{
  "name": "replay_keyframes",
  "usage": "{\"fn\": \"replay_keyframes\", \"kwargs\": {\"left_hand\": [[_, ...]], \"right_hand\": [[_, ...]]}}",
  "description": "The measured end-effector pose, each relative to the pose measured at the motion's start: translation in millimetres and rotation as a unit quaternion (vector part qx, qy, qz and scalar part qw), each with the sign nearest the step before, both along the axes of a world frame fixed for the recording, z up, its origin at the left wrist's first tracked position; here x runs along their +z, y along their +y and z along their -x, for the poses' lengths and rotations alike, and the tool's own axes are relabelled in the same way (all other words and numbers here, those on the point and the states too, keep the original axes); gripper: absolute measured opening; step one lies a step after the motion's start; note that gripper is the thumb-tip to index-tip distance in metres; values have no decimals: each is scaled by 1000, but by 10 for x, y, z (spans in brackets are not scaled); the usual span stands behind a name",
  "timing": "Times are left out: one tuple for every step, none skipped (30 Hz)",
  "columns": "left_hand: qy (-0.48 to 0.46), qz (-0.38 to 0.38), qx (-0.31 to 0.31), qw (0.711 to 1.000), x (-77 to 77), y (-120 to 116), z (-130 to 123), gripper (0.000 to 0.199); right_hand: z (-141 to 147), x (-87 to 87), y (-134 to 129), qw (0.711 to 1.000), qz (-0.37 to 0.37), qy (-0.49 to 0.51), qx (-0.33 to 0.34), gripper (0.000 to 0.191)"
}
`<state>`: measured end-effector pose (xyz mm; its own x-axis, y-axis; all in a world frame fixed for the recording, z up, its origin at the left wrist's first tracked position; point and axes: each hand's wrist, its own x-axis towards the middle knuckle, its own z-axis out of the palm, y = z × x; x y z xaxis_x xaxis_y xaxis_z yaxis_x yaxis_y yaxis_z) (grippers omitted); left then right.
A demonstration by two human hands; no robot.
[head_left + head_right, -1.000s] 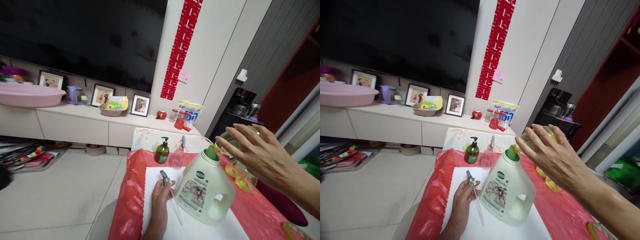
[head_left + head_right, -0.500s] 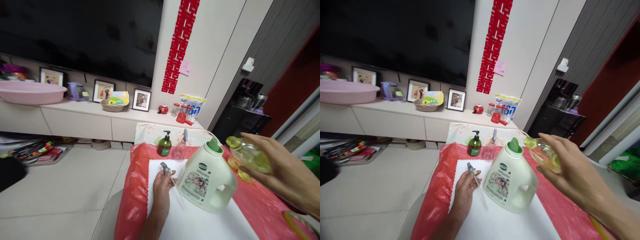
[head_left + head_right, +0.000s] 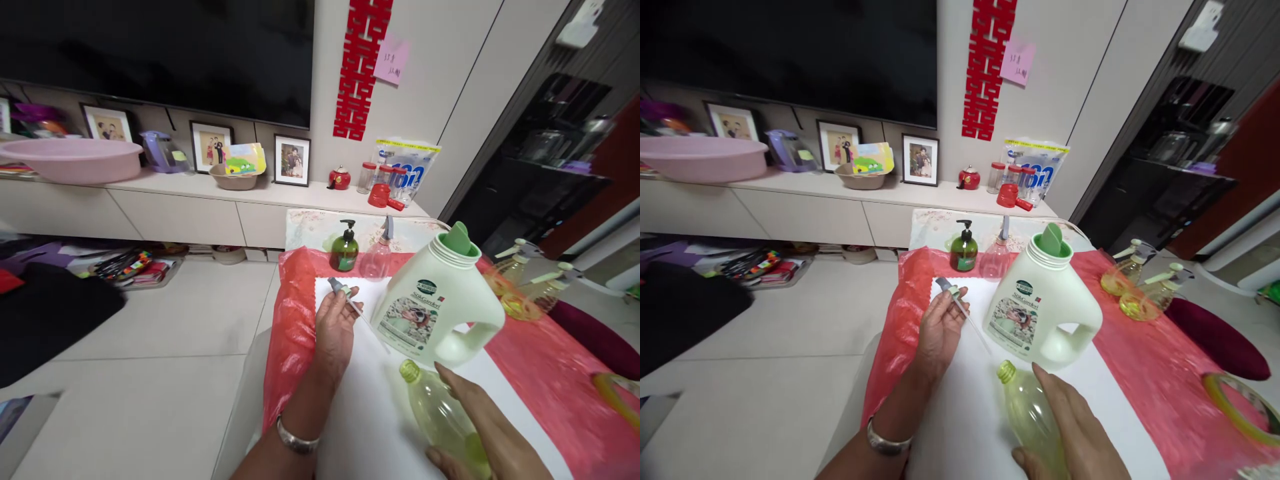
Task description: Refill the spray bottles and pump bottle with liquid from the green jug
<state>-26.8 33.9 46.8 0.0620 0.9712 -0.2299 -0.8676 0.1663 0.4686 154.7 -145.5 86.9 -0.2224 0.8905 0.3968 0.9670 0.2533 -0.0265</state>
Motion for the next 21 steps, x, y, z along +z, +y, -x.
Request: {"fn": "replay_keyframes", "kwargs": {"left_hand": [[-6,-1,-3,1000,3,1,5,32],[-11,-3,-6,1000,7,1,8,30],[-16,-4,-9,1000,12,1,11,28],[-19,-6,-12,1000,17,0,12,26],[-22,-7,-15,1000,23,-2,12,24],[-23,-8,-17,1000,29,-5,11,23],[-23,-9,-18,1000,35,-8,9,21],[-24,-9,-19,999,40,-13,6,21],[-23,-11,-20,999,46,-17,3,21],[-22,-14,-22,999,50,-23,-1,22],[-19,-19,-25,999,54,-29,-5,23],[-17,-26,-28,999,57,-36,-8,25],[-14,-35,-33,999,60,-43,-12,26],[-10,-46,-39,998,62,-50,-15,27],[-7,-57,-45,997,63,-58,-17,27],[-5,-69,-49,996,65,-66,-19,27],[-2,-81,-53,995,68,-75,-19,27],[-1,-92,-57,994,72,-85,-19,27],[0,-101,-62,993,78,-96,-17,26],[1,-110,-67,992,86,-107,-15,25],[1,-117,-72,990,96,-119,-12,25]], "right_hand": [[10,-48,12,1000,-11,-16,-8,69],[24,-83,23,999,-22,-25,-16,68],[41,-106,34,999,-30,-27,-21,66],[62,-118,45,999,-33,-25,-25,65],[87,-124,55,999,-36,-20,-28,65],[113,-125,66,999,-34,-15,-33,64],[138,-125,77,999,-33,-10,-36,64],[161,-127,91,999,-29,-7,-39,64],[182,-130,106,999,-28,-3,-39,64],[200,-137,123,999,-28,2,-39,63],[216,-147,142,999,-31,10,-40,63],[232,-159,165,999,-33,17,-40,63],[248,-172,190,998,-36,23,-41,64],[266,-184,218,998,-37,29,-42,65],[289,-194,249,998,-36,35,-41,66],[317,-201,283,998,-37,44,-40,68],[351,-204,320,997,-35,56,-40,68],[391,-203,360,996,-33,70,-43,68],[435,-200,402,995,-30,87,-48,67],[482,-194,446,993,-33,102,-51,67],[527,-188,491,991,-37,115,-54,67]]}}
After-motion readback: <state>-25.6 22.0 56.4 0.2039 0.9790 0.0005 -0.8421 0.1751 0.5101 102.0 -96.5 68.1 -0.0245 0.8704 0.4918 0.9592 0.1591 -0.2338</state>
